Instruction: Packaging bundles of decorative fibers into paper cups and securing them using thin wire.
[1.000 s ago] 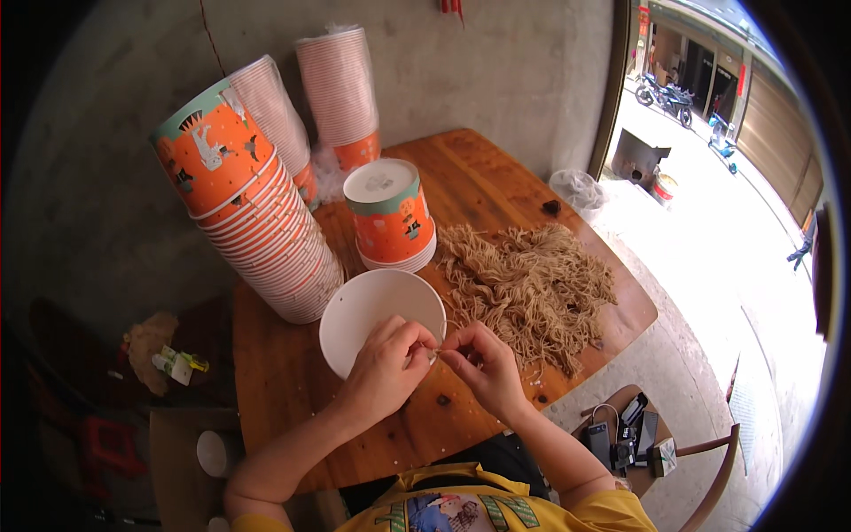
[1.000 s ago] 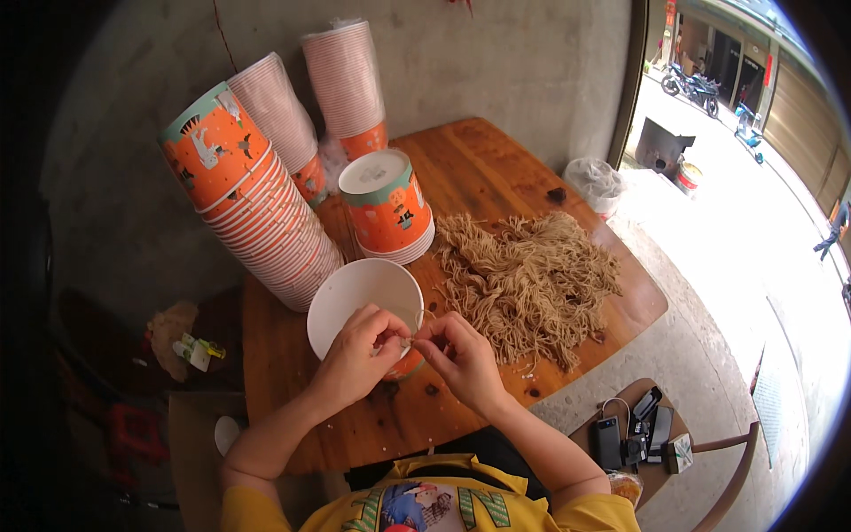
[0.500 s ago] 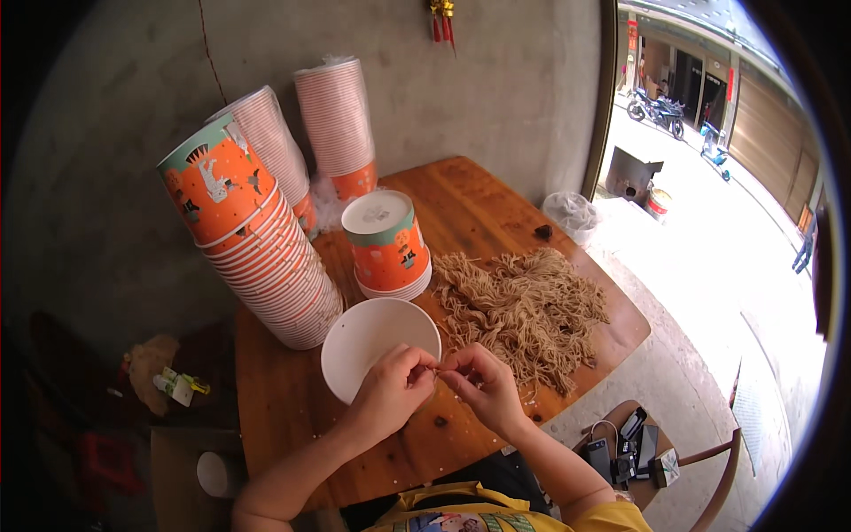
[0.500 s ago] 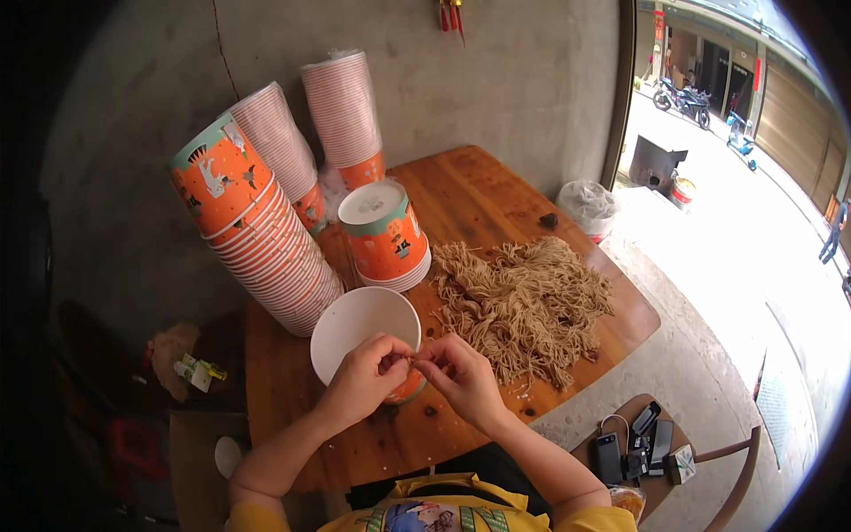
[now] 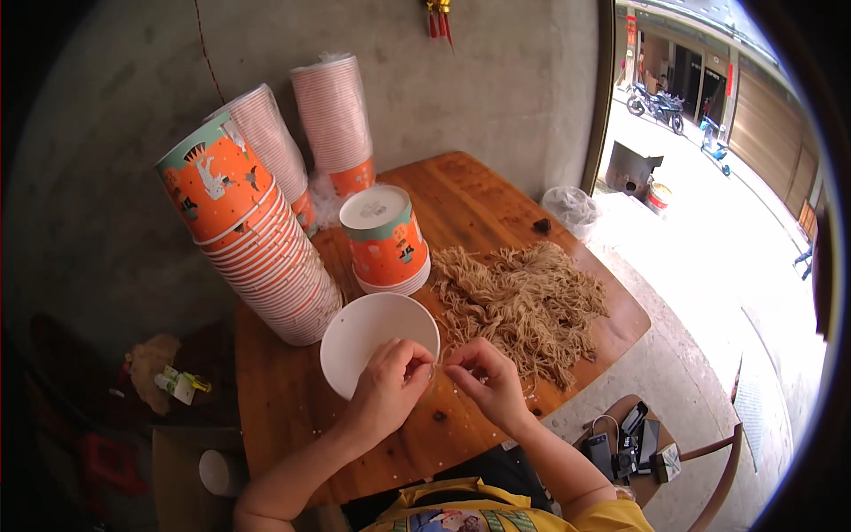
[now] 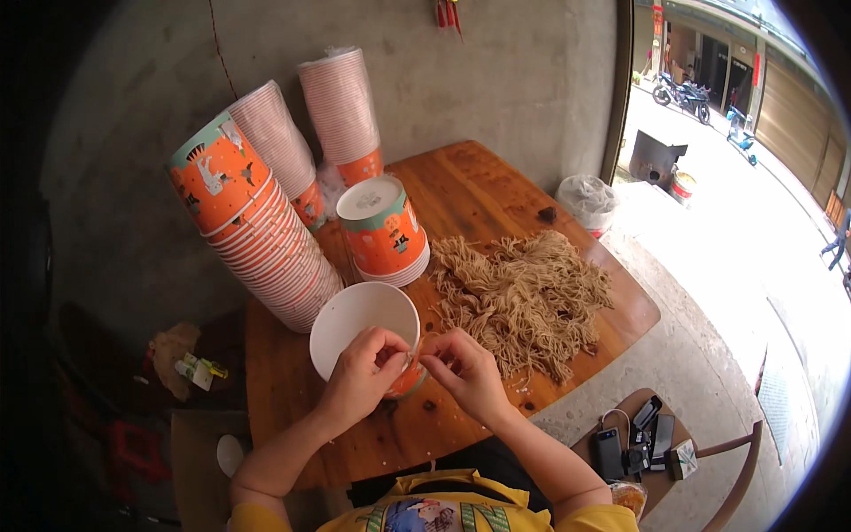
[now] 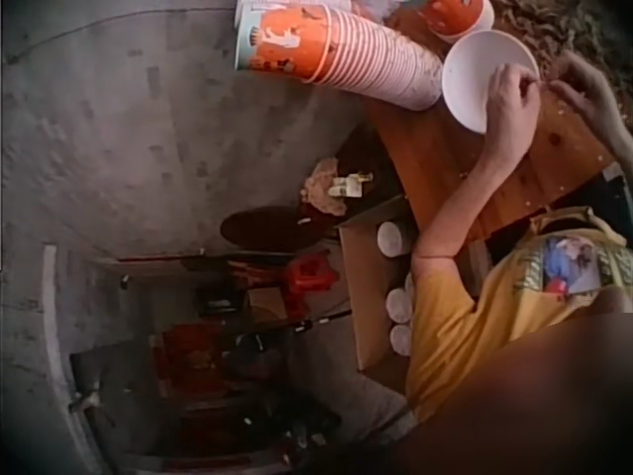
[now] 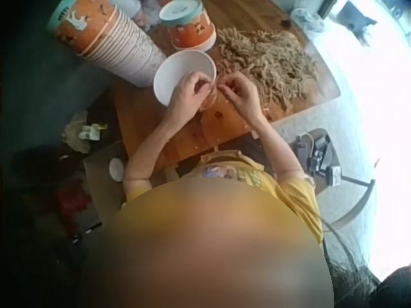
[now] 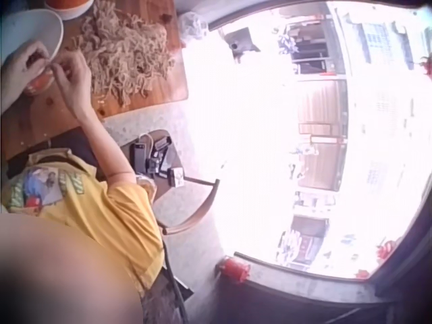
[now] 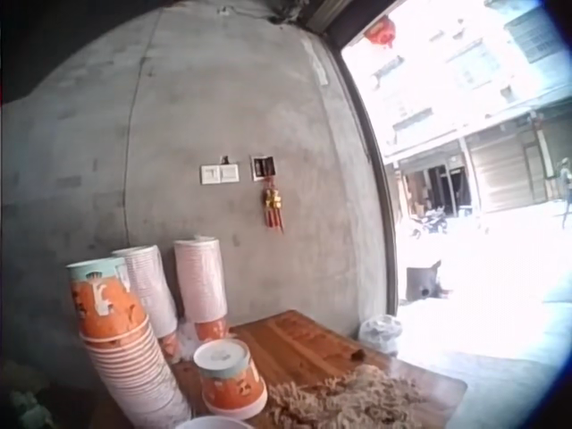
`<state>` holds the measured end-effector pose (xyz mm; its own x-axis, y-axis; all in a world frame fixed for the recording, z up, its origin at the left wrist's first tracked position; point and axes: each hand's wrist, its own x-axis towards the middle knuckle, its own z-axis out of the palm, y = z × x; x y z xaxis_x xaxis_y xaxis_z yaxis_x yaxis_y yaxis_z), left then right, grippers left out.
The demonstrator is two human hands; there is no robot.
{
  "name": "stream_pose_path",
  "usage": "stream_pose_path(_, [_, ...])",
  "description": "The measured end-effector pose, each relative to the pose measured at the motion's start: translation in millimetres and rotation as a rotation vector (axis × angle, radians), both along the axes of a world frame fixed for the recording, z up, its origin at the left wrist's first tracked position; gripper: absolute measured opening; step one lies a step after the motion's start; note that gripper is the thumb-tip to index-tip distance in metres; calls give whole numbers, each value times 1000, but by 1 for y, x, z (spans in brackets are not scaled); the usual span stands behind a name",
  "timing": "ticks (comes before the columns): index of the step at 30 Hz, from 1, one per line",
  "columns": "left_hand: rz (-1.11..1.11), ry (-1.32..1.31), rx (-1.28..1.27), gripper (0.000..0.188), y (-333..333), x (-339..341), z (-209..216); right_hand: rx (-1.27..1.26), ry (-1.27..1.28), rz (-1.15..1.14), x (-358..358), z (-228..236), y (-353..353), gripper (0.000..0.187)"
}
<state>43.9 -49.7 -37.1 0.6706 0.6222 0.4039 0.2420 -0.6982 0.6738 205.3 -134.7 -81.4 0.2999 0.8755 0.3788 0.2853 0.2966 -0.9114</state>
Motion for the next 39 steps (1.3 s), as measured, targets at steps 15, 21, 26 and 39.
stream_pose_path(15, [-10,-19,-108,23,-4,0,-2,-371,56,348,22,25,20,18])
stream_pose_path(21, [-38,3,52,21,-3,-2,2,-400,-89,352,28,29,19,17])
stream_pose_path(26, [-25,-3,234,20,-1,0,-2,-383,-22,363,31,18,16,19])
stream_pose_path(39, [-34,32,76,14,4,-8,-2,246,-625,-142,7,1,2,26])
